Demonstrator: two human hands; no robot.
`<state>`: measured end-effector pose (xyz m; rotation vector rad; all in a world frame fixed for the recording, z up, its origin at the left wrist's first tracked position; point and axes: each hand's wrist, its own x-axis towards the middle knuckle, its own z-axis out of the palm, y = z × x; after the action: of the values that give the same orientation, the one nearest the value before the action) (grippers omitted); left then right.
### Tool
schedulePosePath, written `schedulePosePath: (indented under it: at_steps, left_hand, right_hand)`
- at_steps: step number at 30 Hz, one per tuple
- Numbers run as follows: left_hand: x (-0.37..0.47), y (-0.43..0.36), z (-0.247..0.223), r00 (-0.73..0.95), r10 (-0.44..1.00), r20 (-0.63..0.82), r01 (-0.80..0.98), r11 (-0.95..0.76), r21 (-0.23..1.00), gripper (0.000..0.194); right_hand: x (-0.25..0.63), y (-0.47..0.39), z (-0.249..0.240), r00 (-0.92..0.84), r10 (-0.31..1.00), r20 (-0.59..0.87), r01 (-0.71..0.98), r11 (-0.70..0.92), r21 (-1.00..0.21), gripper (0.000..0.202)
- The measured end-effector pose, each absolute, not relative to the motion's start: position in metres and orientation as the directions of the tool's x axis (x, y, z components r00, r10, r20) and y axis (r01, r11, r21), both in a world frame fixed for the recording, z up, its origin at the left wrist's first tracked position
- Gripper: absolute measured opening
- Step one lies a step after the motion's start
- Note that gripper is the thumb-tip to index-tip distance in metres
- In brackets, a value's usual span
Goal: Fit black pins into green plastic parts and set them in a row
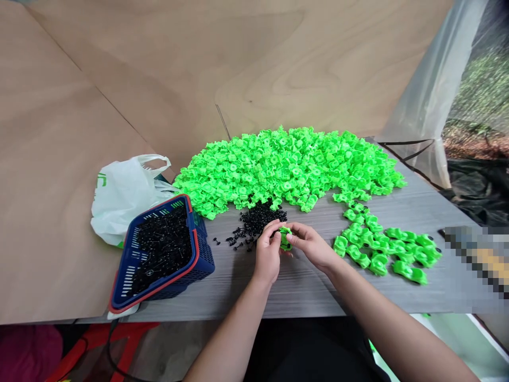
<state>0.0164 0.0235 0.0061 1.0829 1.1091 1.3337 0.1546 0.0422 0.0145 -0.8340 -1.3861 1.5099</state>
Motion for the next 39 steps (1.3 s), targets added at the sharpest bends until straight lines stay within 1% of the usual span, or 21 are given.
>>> schedulePosePath:
  at_steps: [2, 4, 5, 6, 7, 8, 9, 11, 14, 17, 19, 21, 23, 26, 28, 29, 31, 33, 34, 36, 39]
  left_hand:
    - [0.019, 0.024, 0.002, -0.034, 0.999, 0.004, -0.125, -0.008, 0.992, 0.037]
    - [0.021, 0.03, -0.002, -0.049, 0.999, 0.006, -0.042, -0.008, 0.999, 0.041]
    - [0.022, 0.036, -0.004, -0.053, 0.998, 0.023, 0.018, -0.022, 1.0, 0.042]
    - [0.024, 0.044, -0.005, -0.052, 0.997, 0.056, 0.092, -0.051, 0.994, 0.04]
    - [0.028, 0.053, -0.006, -0.021, 0.995, 0.102, 0.186, -0.096, 0.978, 0.035]
    - [0.032, 0.064, -0.005, 0.044, 0.988, 0.146, 0.284, -0.152, 0.947, 0.033]
    - [0.037, 0.075, -0.004, 0.11, 0.976, 0.19, 0.373, -0.218, 0.902, 0.033]
    - [0.05, 0.096, -0.002, 0.246, 0.94, 0.236, 0.52, -0.334, 0.786, 0.039]
    - [0.072, 0.116, 0.0, 0.345, 0.923, 0.17, 0.69, -0.372, 0.621, 0.043]
    - [0.09, 0.121, -0.005, 0.362, 0.926, 0.105, 0.773, -0.361, 0.521, 0.036]
    - [0.098, 0.119, -0.009, 0.349, 0.933, 0.088, 0.798, -0.346, 0.494, 0.033]
    - [0.099, 0.116, -0.011, 0.337, 0.937, 0.086, 0.801, -0.334, 0.497, 0.03]
    - [0.095, 0.114, -0.008, 0.318, 0.942, 0.107, 0.794, -0.326, 0.514, 0.026]
    - [0.08, 0.114, 0.002, 0.252, 0.948, 0.196, 0.777, -0.319, 0.542, 0.018]
    - [0.064, 0.115, 0.01, 0.167, 0.95, 0.263, 0.747, -0.296, 0.596, 0.012]
    - [0.056, 0.116, 0.013, 0.112, 0.952, 0.284, 0.711, -0.276, 0.646, 0.012]
    - [0.037, 0.117, 0.017, -0.035, 0.965, 0.258, 0.559, -0.196, 0.805, 0.017]
    - [0.019, 0.114, 0.018, -0.141, 0.983, 0.114, 0.273, -0.072, 0.959, 0.027]
    - [0.011, 0.112, 0.019, -0.17, 0.985, 0.042, 0.112, -0.023, 0.993, 0.033]
    - [-0.005, 0.104, 0.019, -0.163, 0.985, -0.059, -0.131, 0.038, 0.991, 0.041]
    - [-0.023, 0.088, 0.019, -0.111, 0.981, -0.156, -0.285, 0.119, 0.951, 0.04]
  right_hand:
    - [0.166, 0.048, 0.014, -0.332, 0.935, 0.125, -0.031, 0.121, -0.992, 0.033]
    - [0.183, 0.057, 0.011, -0.227, 0.959, 0.167, 0.257, 0.224, -0.94, 0.031]
    - [0.193, 0.062, 0.009, -0.158, 0.967, 0.202, 0.459, 0.253, -0.852, 0.03]
    - [0.203, 0.067, 0.007, -0.112, 0.966, 0.232, 0.649, 0.248, -0.719, 0.029]
    - [0.213, 0.071, 0.004, -0.105, 0.965, 0.239, 0.787, 0.227, -0.573, 0.027]
    - [0.222, 0.075, 0.002, -0.113, 0.969, 0.221, 0.876, 0.202, -0.438, 0.025]
    - [0.229, 0.078, -0.001, -0.115, 0.974, 0.194, 0.929, 0.175, -0.326, 0.024]
    - [0.24, 0.081, -0.005, -0.107, 0.985, 0.135, 0.975, 0.13, -0.179, 0.025]
    - [0.249, 0.081, -0.008, -0.067, 0.995, 0.07, 0.993, 0.074, -0.092, 0.028]
    - [0.251, 0.078, -0.008, -0.034, 0.998, 0.049, 0.997, 0.038, -0.072, 0.031]
    - [0.247, 0.073, -0.006, -0.015, 0.996, 0.093, 0.997, 0.022, -0.075, 0.036]
    - [0.239, 0.066, -0.004, -0.015, 0.986, 0.167, 0.994, 0.033, -0.104, 0.037]
    - [0.227, 0.06, -0.004, -0.064, 0.973, 0.221, 0.981, 0.102, -0.163, 0.031]
    - [0.207, 0.059, -0.006, -0.162, 0.954, 0.252, 0.925, 0.236, -0.298, 0.03]
    - [0.195, 0.065, -0.009, -0.172, 0.956, 0.237, 0.875, 0.259, -0.409, 0.029]
    - [0.189, 0.07, -0.011, -0.169, 0.962, 0.216, 0.852, 0.253, -0.458, 0.028]
    - [0.178, 0.081, -0.014, -0.155, 0.972, 0.175, 0.822, 0.225, -0.523, 0.026]
    - [0.168, 0.093, -0.017, -0.142, 0.978, 0.153, 0.81, 0.204, -0.549, 0.025]
    - [0.163, 0.098, -0.018, -0.132, 0.979, 0.156, 0.808, 0.197, -0.556, 0.027]
    - [0.155, 0.108, -0.019, -0.105, 0.98, 0.169, 0.814, 0.183, -0.551, 0.032]
    - [0.147, 0.12, -0.02, -0.094, 0.982, 0.163, 0.84, 0.166, -0.517, 0.035]
